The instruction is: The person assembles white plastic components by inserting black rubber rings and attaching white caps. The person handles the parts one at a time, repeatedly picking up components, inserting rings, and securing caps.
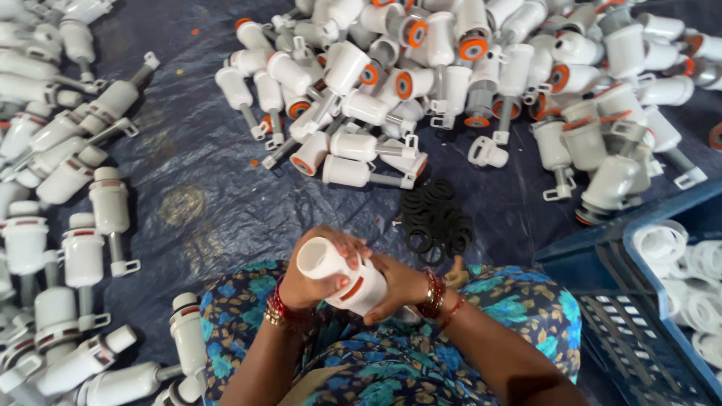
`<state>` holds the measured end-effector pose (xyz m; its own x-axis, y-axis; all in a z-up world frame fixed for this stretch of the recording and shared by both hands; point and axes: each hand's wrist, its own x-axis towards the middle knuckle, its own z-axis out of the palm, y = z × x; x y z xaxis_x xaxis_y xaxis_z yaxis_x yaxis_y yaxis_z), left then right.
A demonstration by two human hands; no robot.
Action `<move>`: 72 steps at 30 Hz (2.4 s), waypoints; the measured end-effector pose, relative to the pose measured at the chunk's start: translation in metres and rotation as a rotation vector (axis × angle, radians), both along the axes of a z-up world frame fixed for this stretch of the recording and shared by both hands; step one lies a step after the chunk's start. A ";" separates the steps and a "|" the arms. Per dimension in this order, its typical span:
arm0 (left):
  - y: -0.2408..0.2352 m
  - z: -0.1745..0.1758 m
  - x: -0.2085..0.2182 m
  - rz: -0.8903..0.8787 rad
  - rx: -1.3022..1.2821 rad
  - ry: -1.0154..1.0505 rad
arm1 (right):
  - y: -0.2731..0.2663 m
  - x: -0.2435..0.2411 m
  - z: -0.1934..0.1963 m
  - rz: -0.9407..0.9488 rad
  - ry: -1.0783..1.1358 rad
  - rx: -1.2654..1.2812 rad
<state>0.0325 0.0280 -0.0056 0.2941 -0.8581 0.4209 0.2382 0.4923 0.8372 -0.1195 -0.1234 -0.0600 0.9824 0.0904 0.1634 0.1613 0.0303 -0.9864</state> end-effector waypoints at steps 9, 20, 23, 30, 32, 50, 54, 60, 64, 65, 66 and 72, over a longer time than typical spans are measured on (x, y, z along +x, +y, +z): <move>-0.034 -0.009 -0.024 0.433 0.170 0.182 | -0.010 -0.001 0.016 -0.342 0.051 -0.487; -0.053 -0.006 -0.042 0.843 0.287 0.256 | -0.003 0.008 0.023 -0.634 0.113 -0.707; -0.034 -0.008 -0.018 0.116 0.070 0.179 | -0.013 0.007 0.033 -0.385 0.086 -0.481; -0.045 0.001 -0.045 0.790 0.328 0.302 | 0.006 0.013 0.026 -0.869 -0.309 -0.934; -0.047 -0.003 -0.050 0.805 0.315 0.437 | 0.008 0.011 0.020 -0.826 -0.179 -0.895; -0.017 0.009 -0.033 0.513 0.144 -0.059 | 0.010 0.006 0.028 -0.549 -0.070 -0.599; -0.032 -0.008 -0.052 0.788 0.307 0.235 | 0.017 0.008 0.025 -0.771 -0.331 -0.816; -0.013 0.011 -0.036 0.597 0.183 -0.108 | 0.019 0.003 0.023 -0.679 -0.264 -0.696; 0.006 0.034 -0.041 0.383 0.006 -0.170 | 0.017 -0.005 0.034 -0.463 -0.310 -0.601; 0.009 0.039 -0.042 0.319 -0.049 -0.169 | 0.014 -0.008 0.038 -0.424 -0.308 -0.554; 0.015 0.041 -0.041 0.323 -0.036 -0.224 | 0.016 -0.012 0.040 -0.385 -0.296 -0.498; -0.020 0.013 -0.025 0.595 0.297 -0.483 | -0.020 0.018 0.020 -0.307 -0.049 -0.616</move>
